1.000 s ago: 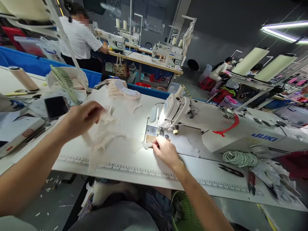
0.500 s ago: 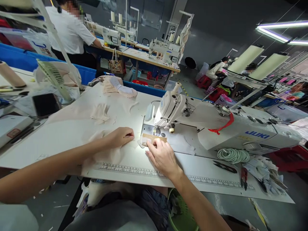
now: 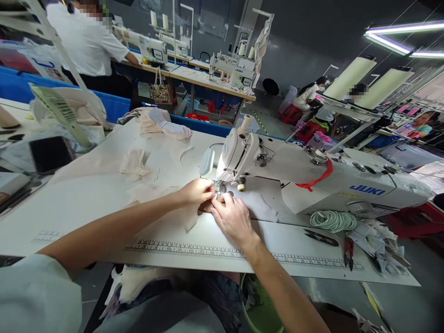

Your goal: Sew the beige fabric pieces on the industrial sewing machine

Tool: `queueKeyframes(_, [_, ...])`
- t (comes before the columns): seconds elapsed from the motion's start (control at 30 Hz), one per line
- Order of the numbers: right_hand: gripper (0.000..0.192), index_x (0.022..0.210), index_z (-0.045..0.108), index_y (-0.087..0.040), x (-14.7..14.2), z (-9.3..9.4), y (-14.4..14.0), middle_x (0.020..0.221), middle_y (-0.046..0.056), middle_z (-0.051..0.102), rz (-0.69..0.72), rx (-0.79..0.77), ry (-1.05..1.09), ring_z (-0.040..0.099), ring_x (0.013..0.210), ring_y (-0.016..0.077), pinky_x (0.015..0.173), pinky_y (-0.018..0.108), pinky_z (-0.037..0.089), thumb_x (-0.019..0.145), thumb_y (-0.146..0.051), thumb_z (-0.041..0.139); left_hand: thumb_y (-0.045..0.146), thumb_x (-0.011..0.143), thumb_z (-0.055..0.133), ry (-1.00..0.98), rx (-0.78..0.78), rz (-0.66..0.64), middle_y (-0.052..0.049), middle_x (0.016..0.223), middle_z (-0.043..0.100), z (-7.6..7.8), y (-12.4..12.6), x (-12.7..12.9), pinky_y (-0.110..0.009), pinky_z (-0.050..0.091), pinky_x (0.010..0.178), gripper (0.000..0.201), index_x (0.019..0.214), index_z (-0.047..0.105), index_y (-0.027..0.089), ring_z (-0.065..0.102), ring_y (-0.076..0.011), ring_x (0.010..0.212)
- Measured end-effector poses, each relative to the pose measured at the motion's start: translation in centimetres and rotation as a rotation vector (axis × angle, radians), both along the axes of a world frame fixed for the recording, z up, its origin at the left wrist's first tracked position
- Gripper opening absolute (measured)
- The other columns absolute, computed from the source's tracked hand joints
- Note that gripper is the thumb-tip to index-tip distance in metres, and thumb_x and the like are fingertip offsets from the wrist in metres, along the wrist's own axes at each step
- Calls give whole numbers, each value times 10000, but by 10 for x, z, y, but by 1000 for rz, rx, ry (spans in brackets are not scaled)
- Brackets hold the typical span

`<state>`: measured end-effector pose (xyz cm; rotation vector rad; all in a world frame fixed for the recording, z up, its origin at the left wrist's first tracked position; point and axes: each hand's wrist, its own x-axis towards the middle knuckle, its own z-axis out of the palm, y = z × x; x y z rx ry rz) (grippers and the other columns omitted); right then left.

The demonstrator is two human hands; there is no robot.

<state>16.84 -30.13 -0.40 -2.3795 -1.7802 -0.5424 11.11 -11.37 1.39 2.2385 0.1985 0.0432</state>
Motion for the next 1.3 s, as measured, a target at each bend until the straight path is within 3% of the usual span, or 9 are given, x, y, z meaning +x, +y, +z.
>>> queueKeyframes(0.17, [305, 1210, 678, -194, 4, 1, -4, 980, 81, 625, 30, 35, 45, 499, 776, 196, 722, 342, 347, 1042, -320, 457, 298, 793, 538, 24, 104, 17, -8, 730, 677, -10, 7, 5, -266, 456, 602, 138, 709, 576, 195, 625, -171, 675])
queueKeyframes(0.43, [252, 1038, 717, -190, 9, 6, -11, 973, 66, 633, 12, 56, 147, 511, 774, 181, 759, 325, 368, 1024, -251, 473, 271, 798, 513, 94, 11, 32, 26, 549, 644, -1, 0, -1, -268, 490, 592, 97, 724, 539, 212, 642, -169, 554])
queueKeyframes(0.67, [236, 963, 705, -190, 11, 7, -10, 937, 47, 621, -21, 47, 175, 487, 742, 170, 740, 321, 371, 1020, -236, 481, 328, 793, 546, 89, 123, 23, -15, 728, 713, 1, 1, 1, -279, 477, 625, 147, 711, 575, 209, 669, -195, 716])
queueKeyframes(0.8, [256, 918, 697, -192, 11, 8, -11, 910, 42, 611, -23, 41, 184, 476, 730, 167, 731, 320, 367, 1025, -229, 467, 349, 803, 536, 98, 104, 21, -8, 674, 692, -1, 2, 2, -276, 478, 614, 173, 709, 584, 213, 669, -191, 685])
queueKeyframes(1.17, [286, 1161, 699, -197, 7, 5, -8, 927, 50, 595, 8, 28, 132, 483, 775, 187, 759, 326, 370, 1028, -234, 449, 306, 790, 550, 120, 177, 28, -10, 762, 721, -3, 2, 6, -275, 411, 598, 145, 715, 620, 203, 650, -189, 725])
queueKeyframes(1.3, [291, 1162, 700, -184, 7, 5, -7, 928, 60, 607, 21, 12, 96, 492, 784, 193, 753, 338, 362, 1035, -242, 445, 301, 817, 564, 153, 179, 8, -1, 787, 727, -2, 4, 10, -263, 417, 616, 145, 752, 648, 202, 652, -183, 751])
